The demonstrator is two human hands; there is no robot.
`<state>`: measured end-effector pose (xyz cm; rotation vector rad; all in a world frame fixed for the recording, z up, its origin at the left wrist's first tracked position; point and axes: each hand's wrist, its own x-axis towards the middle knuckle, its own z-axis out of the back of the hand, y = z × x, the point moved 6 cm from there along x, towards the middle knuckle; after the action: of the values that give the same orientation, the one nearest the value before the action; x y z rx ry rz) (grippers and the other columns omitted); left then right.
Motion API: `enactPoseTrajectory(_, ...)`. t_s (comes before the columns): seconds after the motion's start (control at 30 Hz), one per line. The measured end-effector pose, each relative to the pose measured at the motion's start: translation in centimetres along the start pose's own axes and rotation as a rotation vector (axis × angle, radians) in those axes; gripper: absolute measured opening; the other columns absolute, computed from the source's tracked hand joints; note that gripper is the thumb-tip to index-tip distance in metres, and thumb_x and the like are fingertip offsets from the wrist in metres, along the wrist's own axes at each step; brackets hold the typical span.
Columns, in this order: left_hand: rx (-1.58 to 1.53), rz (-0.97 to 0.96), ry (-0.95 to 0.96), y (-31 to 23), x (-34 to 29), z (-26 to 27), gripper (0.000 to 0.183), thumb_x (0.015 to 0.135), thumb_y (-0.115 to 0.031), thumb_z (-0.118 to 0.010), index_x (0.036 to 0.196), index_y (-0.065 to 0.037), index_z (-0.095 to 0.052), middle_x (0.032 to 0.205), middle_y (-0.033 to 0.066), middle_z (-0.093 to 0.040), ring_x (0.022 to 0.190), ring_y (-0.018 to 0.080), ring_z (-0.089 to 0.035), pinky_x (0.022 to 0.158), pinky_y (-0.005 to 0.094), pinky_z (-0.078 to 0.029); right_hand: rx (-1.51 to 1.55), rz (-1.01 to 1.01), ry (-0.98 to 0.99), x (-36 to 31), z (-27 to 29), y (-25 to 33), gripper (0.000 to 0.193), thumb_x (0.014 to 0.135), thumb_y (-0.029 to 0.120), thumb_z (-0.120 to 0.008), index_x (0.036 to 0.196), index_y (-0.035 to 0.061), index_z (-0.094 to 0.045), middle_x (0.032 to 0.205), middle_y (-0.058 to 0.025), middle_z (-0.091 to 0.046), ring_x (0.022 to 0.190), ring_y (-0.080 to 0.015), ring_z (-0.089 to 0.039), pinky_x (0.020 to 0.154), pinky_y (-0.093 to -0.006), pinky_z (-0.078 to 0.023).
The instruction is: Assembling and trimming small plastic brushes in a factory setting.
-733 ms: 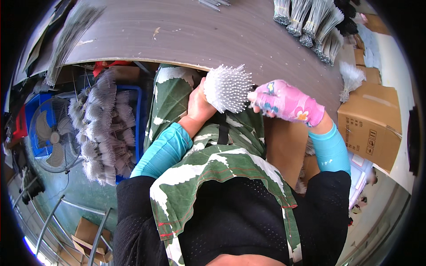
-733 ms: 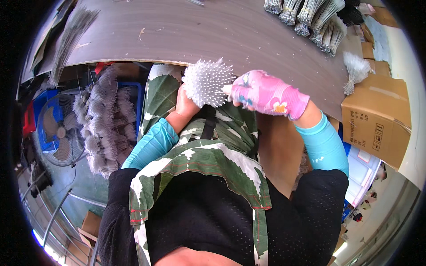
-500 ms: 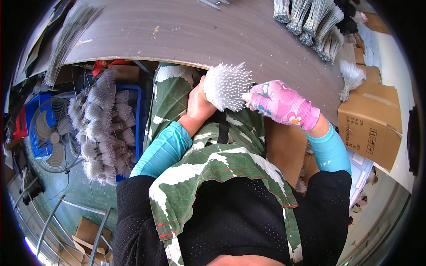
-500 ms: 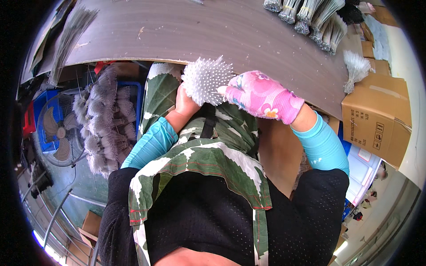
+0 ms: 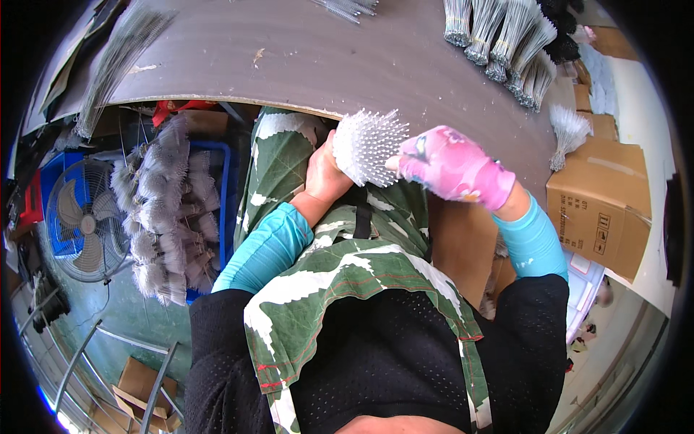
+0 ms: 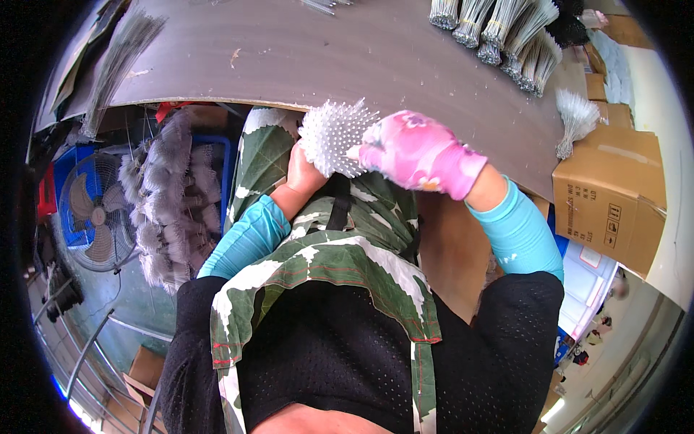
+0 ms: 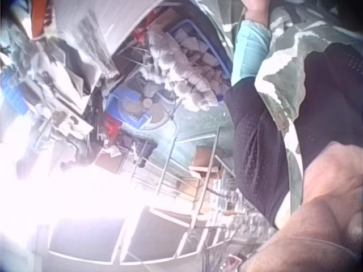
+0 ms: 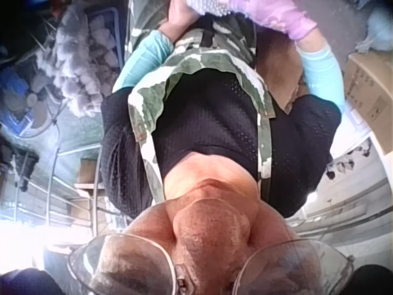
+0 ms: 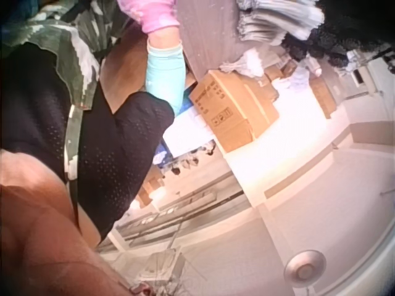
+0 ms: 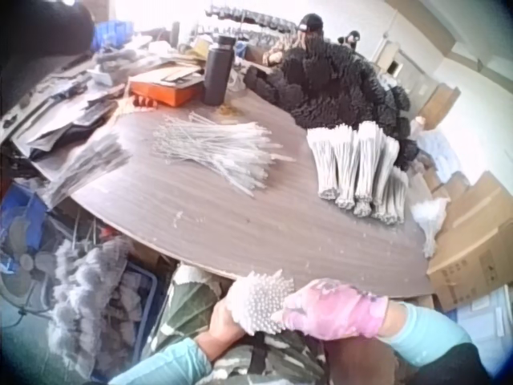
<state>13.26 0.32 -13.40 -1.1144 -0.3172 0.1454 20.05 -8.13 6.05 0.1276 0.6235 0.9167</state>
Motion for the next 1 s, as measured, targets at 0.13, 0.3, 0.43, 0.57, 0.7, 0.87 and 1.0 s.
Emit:
enactPoseTrajectory(0.13, 0.041, -0.049, -0.011, 0.4, -0.2, -0.1, 0.053, 0.071, -0.026, -0.074, 0.115, -0.006, -0.052, 0.104, 0.0169, -0.062, 0.098, 0.0339, -0.06, 0.08, 0.0385, -0.049, 0.515, -0.345, 0.137, 1.0, 2.0, -1.5, 0.034, 0.091, 0.032, -0.054, 0.075, 0.0039, -0.063, 0.062, 0.0027, -0.053, 0.055, -0.005, -0.045, 0.052, -0.0225, -0.038)
enactPoseTrajectory(0.3, 0.016, -0.026, 0.008, -0.6, 0.1, 0.3, 0.045, 0.072, -0.023, -0.073, 0.112, -0.008, -0.058, 0.106, 0.0147, -0.064, 0.098, 0.0305, -0.062, 0.082, 0.0355, -0.05, 0.515, -0.32, 0.131, 1.9, 0.9, -3.4, 0.036, 0.091, 0.034, -0.054, 0.077, 0.002, -0.063, 0.064, -0.0019, -0.055, 0.057, -0.0091, -0.047, 0.055, -0.0256, -0.041)
enactPoseTrajectory(0.43, -0.001, 0.096, 0.094, -0.7, 0.1, 0.9, 0.041, 0.072, -0.022, -0.073, 0.108, -0.008, -0.06, 0.102, 0.0144, -0.065, 0.093, 0.0316, -0.063, 0.079, 0.0354, -0.051, 0.262, -0.137, -0.01, 2.1, 2.0, -2.0, 0.038, 0.09, 0.038, -0.055, 0.084, 0.0008, -0.063, 0.068, -0.0151, -0.057, 0.064, -0.0282, -0.054, 0.066, -0.0373, -0.044)
enactPoseTrajectory(0.57, -0.088, 0.03, 0.014, -0.3, 0.0, 0.5, 0.041, 0.071, -0.021, -0.073, 0.107, -0.008, -0.059, 0.101, 0.015, -0.064, 0.093, 0.0327, -0.062, 0.079, 0.0364, -0.05, -0.06, -0.125, -0.023, 2.6, 2.3, -0.9, 0.041, 0.088, 0.043, -0.056, 0.084, 0.0033, -0.064, 0.072, -0.018, -0.061, 0.074, -0.0353, -0.06, 0.068, -0.0418, -0.045)
enactPoseTrajectory(0.7, -0.042, -0.039, -0.022, -0.1, 0.0, 0.2, 0.039, 0.071, -0.02, -0.071, 0.104, -0.007, -0.057, 0.098, 0.0153, -0.062, 0.092, 0.0351, -0.06, 0.078, 0.0388, -0.049, -0.248, -0.034, -0.016, 3.6, 2.3, -0.3, 0.044, 0.085, 0.048, -0.056, 0.087, 0.0047, -0.064, 0.074, -0.0181, -0.062, 0.076, -0.0358, -0.06, 0.068, -0.0432, -0.046)
enactPoseTrajectory(0.87, -0.025, -0.031, -0.016, 0.5, -0.3, -0.3, 0.037, 0.072, -0.019, -0.07, 0.103, -0.006, -0.055, 0.094, 0.0171, -0.061, 0.09, 0.0371, -0.059, 0.077, 0.0405, -0.049, -0.32, 0.034, 0.086, 4.2, 2.3, -0.3, 0.046, 0.084, 0.05, -0.056, 0.089, 0.0049, -0.063, 0.075, -0.0179, -0.062, 0.076, -0.0359, -0.061, 0.068, -0.0438, -0.047)
enactPoseTrajectory(1.0, -0.081, -0.004, -0.002, -0.1, -0.1, 0.2, 0.037, 0.072, -0.019, -0.069, 0.103, -0.005, -0.054, 0.091, 0.0181, -0.06, 0.089, 0.0381, -0.059, 0.076, 0.0425, -0.048, -0.236, 0.114, 0.051, 4.1, 1.8, -0.9, 0.048, 0.082, 0.052, -0.058, 0.088, 0.0045, -0.063, 0.074, -0.0175, -0.062, 0.075, -0.0362, -0.061, 0.066, -0.0423, -0.047)
